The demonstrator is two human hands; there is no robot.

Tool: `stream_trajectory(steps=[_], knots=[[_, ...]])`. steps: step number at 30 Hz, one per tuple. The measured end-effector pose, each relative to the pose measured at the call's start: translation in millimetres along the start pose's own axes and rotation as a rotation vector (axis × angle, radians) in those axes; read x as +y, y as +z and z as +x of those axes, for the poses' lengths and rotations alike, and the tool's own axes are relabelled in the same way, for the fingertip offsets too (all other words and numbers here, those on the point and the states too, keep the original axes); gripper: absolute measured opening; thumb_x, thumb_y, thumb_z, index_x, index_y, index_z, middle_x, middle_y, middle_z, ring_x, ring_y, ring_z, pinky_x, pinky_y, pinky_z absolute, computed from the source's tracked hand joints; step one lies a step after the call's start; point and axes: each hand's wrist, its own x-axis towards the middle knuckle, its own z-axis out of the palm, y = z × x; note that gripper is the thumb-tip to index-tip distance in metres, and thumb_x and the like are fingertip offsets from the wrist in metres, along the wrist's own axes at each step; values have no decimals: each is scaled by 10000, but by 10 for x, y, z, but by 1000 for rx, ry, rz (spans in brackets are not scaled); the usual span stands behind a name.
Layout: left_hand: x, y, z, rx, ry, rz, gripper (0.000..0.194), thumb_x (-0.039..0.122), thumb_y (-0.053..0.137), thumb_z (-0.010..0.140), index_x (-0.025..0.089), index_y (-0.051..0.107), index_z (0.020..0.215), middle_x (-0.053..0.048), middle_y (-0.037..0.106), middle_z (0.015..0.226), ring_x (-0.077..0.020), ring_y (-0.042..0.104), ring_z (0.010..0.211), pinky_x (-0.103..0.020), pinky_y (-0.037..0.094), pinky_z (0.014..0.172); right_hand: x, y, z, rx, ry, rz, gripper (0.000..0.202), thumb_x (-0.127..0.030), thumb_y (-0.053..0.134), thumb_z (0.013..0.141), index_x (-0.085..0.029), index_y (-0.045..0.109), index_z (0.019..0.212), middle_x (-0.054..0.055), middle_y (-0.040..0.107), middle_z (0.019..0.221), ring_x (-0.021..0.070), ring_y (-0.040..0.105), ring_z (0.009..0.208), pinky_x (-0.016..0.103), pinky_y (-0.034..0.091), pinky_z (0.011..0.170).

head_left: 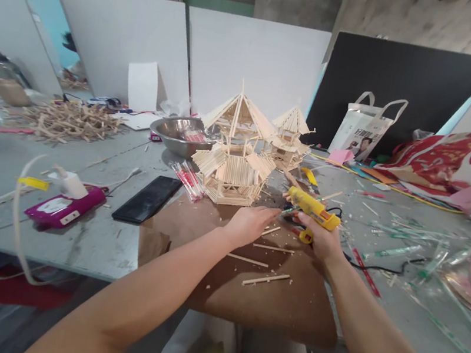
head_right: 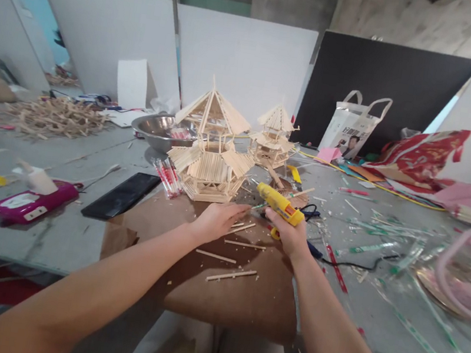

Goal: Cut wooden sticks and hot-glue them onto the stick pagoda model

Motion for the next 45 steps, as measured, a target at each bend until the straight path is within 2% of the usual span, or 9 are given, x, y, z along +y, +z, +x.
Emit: stream_trajectory(steps=[5,8,15,21,25,32,35,40,45], knots=[[-103,-70,25,-43,-37,-51,302,263,351,825,182,545,1041,-36,643,919,-116,585,815,-221,431,724,-123,-66,118,262,-135,269,220,-236,675,526,-191,600,728,-42,620,672,111,595,602,246,522,537],[-148,-74,28,-46,-62,-63,293,272,358,821,190,567,1010,-27,644,926,-116,585,818,-221,429,728,-184,-97,161,362,-157,298,217,-217,669,520,-166,585,714,-35,619,676,111,593,613,228,517,519],[-157,-77,37,-71,-119,-25,274,249,369,814,174,582,969,-35,648,897,-130,584,798,-240,429,720,-162,-100,169,385,-148,265,211,-215,664,518,-167,585,707,-47,614,686,80,563,499,218,506,474],[-207,-78,43,-63,-182,15,253,277,365,815,168,589,854,-28,640,766,-127,571,704,-235,424,650,-179,-134,213,544,-186,303,234,-201,669,496,-158,594,713,-32,617,715,97,570,557,227,510,475],[-227,-59,36,-18,-191,19,242,274,363,813,169,579,834,-26,632,754,-134,564,704,-239,411,645,-187,-119,201,514,-178,304,227,-199,671,500,-153,594,709,-30,621,702,95,571,538,226,510,476],[-174,16,24,12,-194,-59,243,276,368,806,157,579,820,-28,614,705,-130,547,649,-232,396,605,-32,-22,123,229,-92,242,220,-186,685,505,-152,610,709,-24,632,647,109,590,522,229,516,505],[-162,18,35,11,-206,-100,234,258,375,799,161,586,818,-24,612,697,-131,543,644,-232,390,601,27,-4,123,171,-103,217,211,-180,685,514,-159,620,714,-27,635,635,111,595,533,231,520,522],[-248,-59,54,2,-211,-227,223,274,405,782,155,567,878,-22,611,761,-117,533,662,-215,389,612,-31,-40,164,327,-112,268,229,-194,686,500,-162,620,716,-32,637,651,106,591,520,223,515,487],[-338,-110,41,-84,-226,-114,212,241,384,779,159,578,760,-25,605,705,-135,532,658,-229,378,605,-123,-104,206,478,-103,282,236,-202,680,491,-139,619,711,-19,636,656,110,586,534,228,510,482]])
